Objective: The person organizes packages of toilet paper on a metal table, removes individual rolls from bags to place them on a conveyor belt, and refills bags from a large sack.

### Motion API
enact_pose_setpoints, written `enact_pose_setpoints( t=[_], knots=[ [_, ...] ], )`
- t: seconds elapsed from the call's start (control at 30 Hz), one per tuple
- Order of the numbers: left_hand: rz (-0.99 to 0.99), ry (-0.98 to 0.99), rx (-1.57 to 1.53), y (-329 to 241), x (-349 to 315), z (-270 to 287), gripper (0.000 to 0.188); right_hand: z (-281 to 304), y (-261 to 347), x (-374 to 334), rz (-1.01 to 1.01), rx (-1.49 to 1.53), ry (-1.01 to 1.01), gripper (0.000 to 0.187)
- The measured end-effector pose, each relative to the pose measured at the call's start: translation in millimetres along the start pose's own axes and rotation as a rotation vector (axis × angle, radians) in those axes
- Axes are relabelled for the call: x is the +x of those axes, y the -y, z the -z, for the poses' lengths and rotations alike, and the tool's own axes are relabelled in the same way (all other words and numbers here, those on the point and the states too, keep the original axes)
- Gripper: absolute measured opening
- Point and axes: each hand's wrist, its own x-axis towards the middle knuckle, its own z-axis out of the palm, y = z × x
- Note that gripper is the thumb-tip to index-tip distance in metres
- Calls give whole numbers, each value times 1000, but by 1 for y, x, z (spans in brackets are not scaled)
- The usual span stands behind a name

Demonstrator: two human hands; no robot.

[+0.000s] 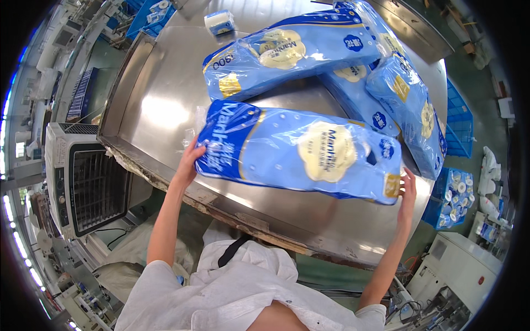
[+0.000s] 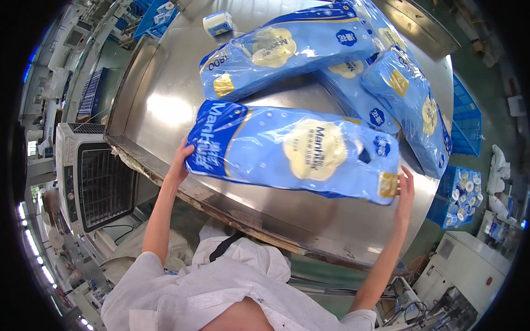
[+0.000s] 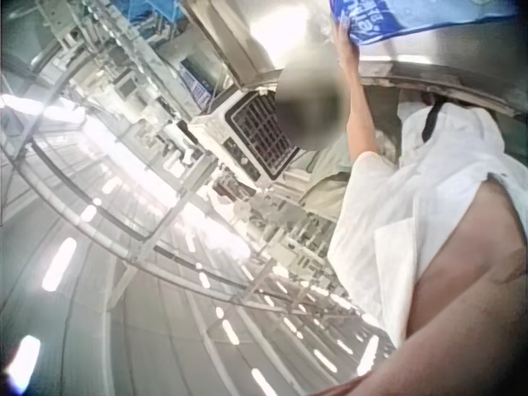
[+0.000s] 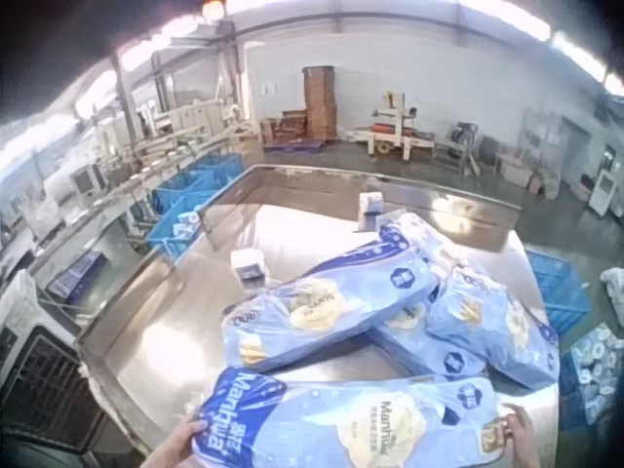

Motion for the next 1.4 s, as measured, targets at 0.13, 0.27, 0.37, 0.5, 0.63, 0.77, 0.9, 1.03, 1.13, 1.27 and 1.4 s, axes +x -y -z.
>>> enact_pose_setpoints(
  t=[0.13,0.27,0.37,0.5,0.63,0.77,0.9,1.03,1.13,1.27,1.4],
  knots=[
    [128,-55,62,35,24,96,77,-78,-4,20,62,380,1,46],
    [27,11,82,54,65,92,71,-126,-50,33,-28,470,-65,46],
    [103,111,-140,53,87,106,67,-132,-53,13,-52,424,-107,46],
    [163,316,41,30,74,152,66,-141,-81,-48,-202,193,-114,47],
    [218,396,347,16,39,201,67,-133,-112,-132,-428,-40,-13,47],
    [145,467,635,8,18,238,64,-128,-128,-149,-541,-245,150,48],
    [161,301,727,-16,8,237,63,-145,-142,-107,-376,-397,239,48],
    [95,269,1135,-34,-1,246,57,-98,-122,-74,-325,-934,520,49],
    [-190,-114,1413,-53,-4,317,45,-127,16,-17,-263,-1292,388,38],
    [-177,-365,1483,-17,92,382,59,-336,207,55,619,-759,-44,36],
    [-126,-570,1412,21,195,331,74,-575,288,97,1032,-826,329,63]
  ],
)
